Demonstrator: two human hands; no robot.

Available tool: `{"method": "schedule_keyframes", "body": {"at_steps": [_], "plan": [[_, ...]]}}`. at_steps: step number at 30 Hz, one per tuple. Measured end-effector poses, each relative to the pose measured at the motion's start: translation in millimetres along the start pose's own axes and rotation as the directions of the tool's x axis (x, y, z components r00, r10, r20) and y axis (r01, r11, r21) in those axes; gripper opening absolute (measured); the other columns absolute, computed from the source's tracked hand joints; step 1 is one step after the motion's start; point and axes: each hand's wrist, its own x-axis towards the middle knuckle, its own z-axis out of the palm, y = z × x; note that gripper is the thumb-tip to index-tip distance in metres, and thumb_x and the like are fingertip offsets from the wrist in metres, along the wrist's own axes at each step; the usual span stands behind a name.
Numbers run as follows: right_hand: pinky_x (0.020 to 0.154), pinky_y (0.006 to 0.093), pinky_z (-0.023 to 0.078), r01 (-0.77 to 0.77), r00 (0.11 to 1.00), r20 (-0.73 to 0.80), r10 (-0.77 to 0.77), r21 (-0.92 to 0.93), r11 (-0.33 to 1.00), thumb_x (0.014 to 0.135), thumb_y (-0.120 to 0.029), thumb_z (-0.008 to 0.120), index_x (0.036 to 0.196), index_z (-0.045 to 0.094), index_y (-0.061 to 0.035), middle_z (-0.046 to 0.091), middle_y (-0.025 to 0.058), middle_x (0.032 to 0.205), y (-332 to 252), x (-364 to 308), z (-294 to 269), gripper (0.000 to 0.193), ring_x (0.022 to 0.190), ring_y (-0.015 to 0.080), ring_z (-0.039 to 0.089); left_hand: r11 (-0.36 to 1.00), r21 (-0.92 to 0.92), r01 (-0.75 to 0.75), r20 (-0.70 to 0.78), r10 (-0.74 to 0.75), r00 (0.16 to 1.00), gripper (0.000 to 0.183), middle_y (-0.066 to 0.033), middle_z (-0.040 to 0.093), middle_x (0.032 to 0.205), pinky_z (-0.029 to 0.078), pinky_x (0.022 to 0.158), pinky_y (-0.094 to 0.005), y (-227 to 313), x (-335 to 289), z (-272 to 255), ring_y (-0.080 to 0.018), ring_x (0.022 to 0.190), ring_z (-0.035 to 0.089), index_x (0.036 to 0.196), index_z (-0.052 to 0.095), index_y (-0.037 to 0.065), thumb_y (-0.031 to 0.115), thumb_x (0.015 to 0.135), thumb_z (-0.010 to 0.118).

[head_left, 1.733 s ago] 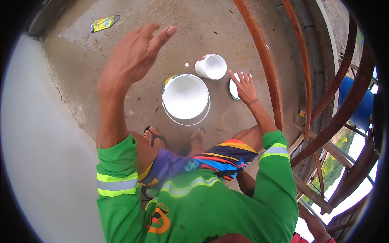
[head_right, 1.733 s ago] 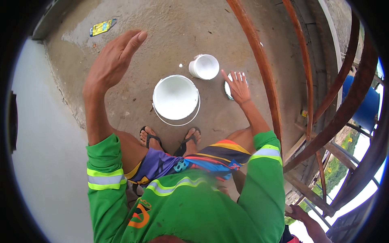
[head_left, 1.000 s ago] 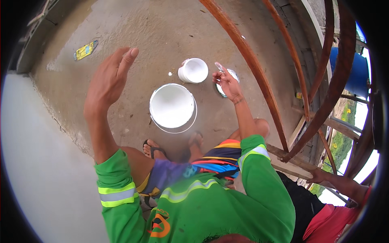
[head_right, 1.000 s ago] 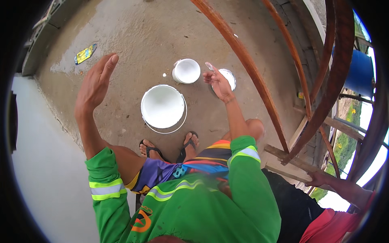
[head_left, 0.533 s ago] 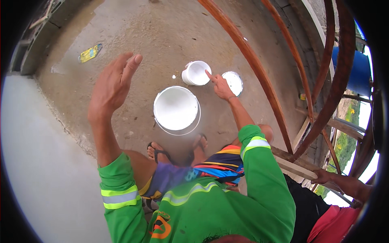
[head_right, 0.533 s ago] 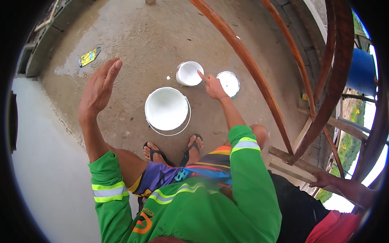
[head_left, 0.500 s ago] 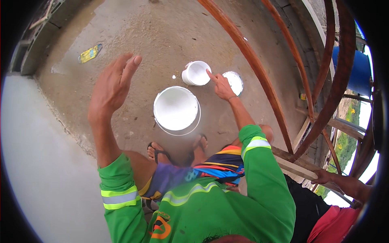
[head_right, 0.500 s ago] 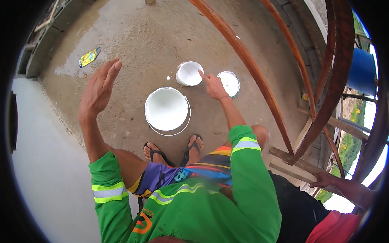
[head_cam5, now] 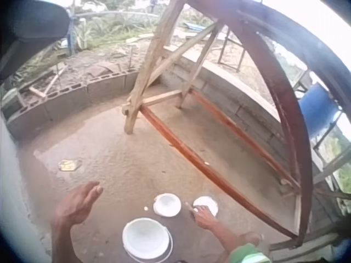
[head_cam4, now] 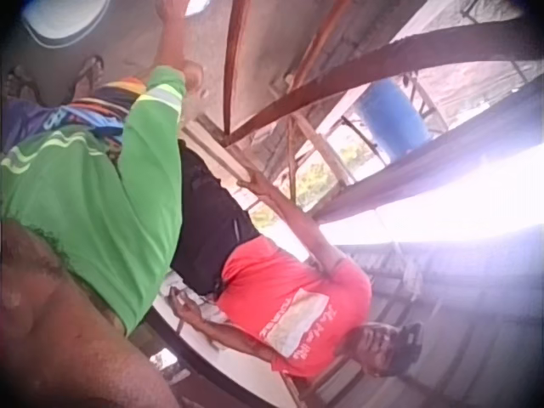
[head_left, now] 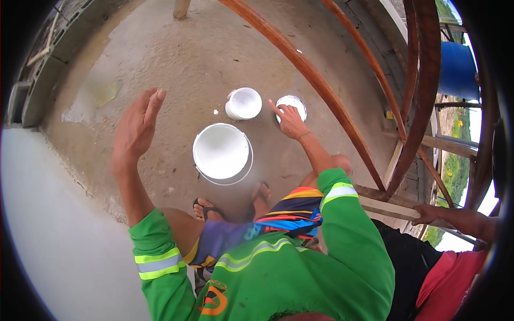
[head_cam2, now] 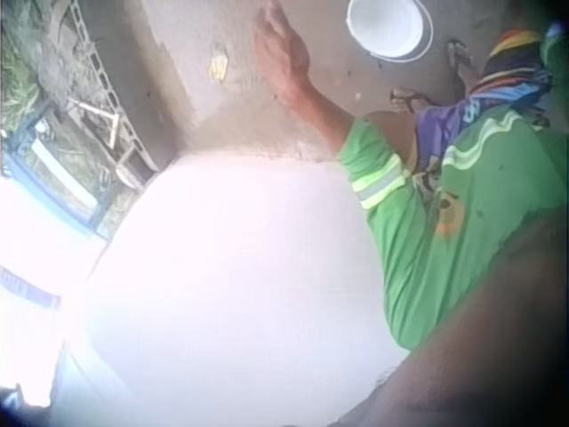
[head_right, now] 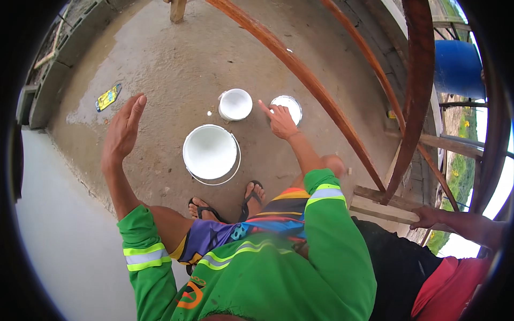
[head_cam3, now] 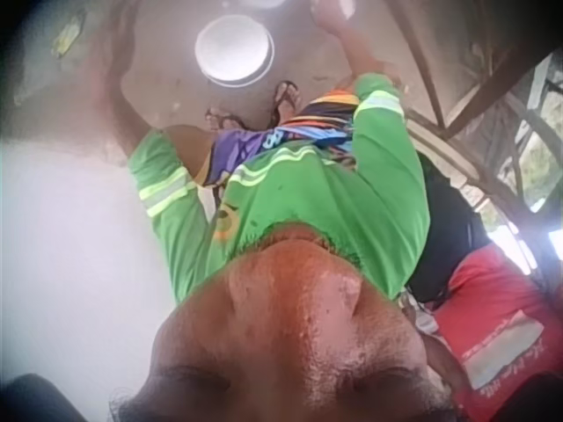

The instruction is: The person opens paint containers and their lids, removes small paint cans from a plastic bag, and picks up pieces of wood around the work area.

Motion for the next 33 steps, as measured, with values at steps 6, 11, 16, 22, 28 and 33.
{"method": "schedule_keyframes", "body": {"at_steps": [6, 11, 16, 22, 28, 33], "plan": [[0.097, 0.0416, 0.037, -0.145, 0.963, 0.200, 0.180, -0.177, 0.973, 0.083, -0.007, 0.055, 0.157, 0.019, -0.0186, 0.055, 0.0121, 0.120, -26, 10, 13, 0.083, 0.108, 0.0275, 0.053, 0.996, 0.004, -0.087, 0.015, 0.086, 0.996, 0.070, -0.0239, 0.059, 0.128, 0.040, 0.102, -0.0425, -2, 6, 7, -0.0394, 0.121, 0.054, 0.130, 0.056, -0.001, 0.060, 0.099, 0.038], [0.105, 0.0451, 0.035, -0.304, 0.941, 0.117, 0.317, -0.118, 0.946, 0.087, -0.017, 0.058, 0.156, 0.020, -0.0135, 0.051, 0.0168, 0.130, -22, -28, -5, 0.079, 0.117, 0.0328, 0.050, 0.993, -0.053, -0.109, 0.023, 0.110, 0.994, 0.069, -0.0252, 0.059, 0.127, 0.041, 0.101, -0.0440, -10, 8, 1, -0.0407, 0.120, 0.054, 0.130, 0.056, 0.000, 0.059, 0.099, 0.038], [0.113, 0.0523, 0.032, 0.232, 0.895, 0.063, 0.441, 0.778, -0.584, 0.095, -0.068, 0.033, 0.156, 0.017, -0.0126, 0.045, 0.0230, 0.143, -38, -16, -153, 0.084, 0.131, 0.0378, 0.044, 0.997, 0.002, -0.072, 0.037, 0.072, 0.997, 0.069, -0.0269, 0.059, 0.124, 0.041, 0.099, -0.0457, -30, 19, 1, -0.0427, 0.119, 0.054, 0.128, 0.056, -0.001, 0.059, 0.100, 0.035], [0.109, 0.0524, 0.036, 0.531, 0.777, -0.327, 0.537, 0.800, -0.280, 0.093, -0.063, 0.044, 0.156, 0.016, -0.0100, 0.048, 0.0237, 0.138, -58, -50, -318, 0.086, 0.124, 0.0360, 0.050, 0.998, 0.050, -0.031, 0.121, 0.025, 0.992, 0.073, -0.0300, 0.057, 0.122, 0.042, 0.096, -0.0479, -40, 50, 10, -0.0457, 0.118, 0.052, 0.127, 0.056, -0.001, 0.062, 0.099, 0.033], [0.108, 0.0413, 0.037, 0.484, 0.526, -0.720, 0.452, 0.691, 0.537, 0.093, -0.039, 0.057, 0.156, 0.017, -0.0073, 0.052, 0.0205, 0.132, -54, -77, -431, 0.081, 0.122, 0.0276, 0.052, 0.993, 0.024, -0.113, 0.142, 0.109, 0.984, 0.072, -0.0237, 0.059, 0.129, 0.042, 0.102, -0.0447, -64, 81, 34, -0.0398, 0.122, 0.054, 0.132, 0.054, 0.001, 0.061, 0.098, 0.037], [0.114, 0.0489, 0.027, -0.413, 0.534, -0.722, 0.439, 0.231, 0.881, 0.090, -0.042, 0.064, 0.156, 0.019, -0.0141, 0.042, 0.0217, 0.144, 48, -64, -417, 0.085, 0.136, 0.0373, 0.037, 0.894, -0.348, -0.282, 0.173, 0.357, 0.918, 0.057, -0.0250, 0.060, 0.127, 0.045, 0.100, -0.0441, -67, 93, 87, -0.0341, 0.119, 0.057, 0.141, 0.047, 0.005, 0.042, 0.099, 0.054]]}}
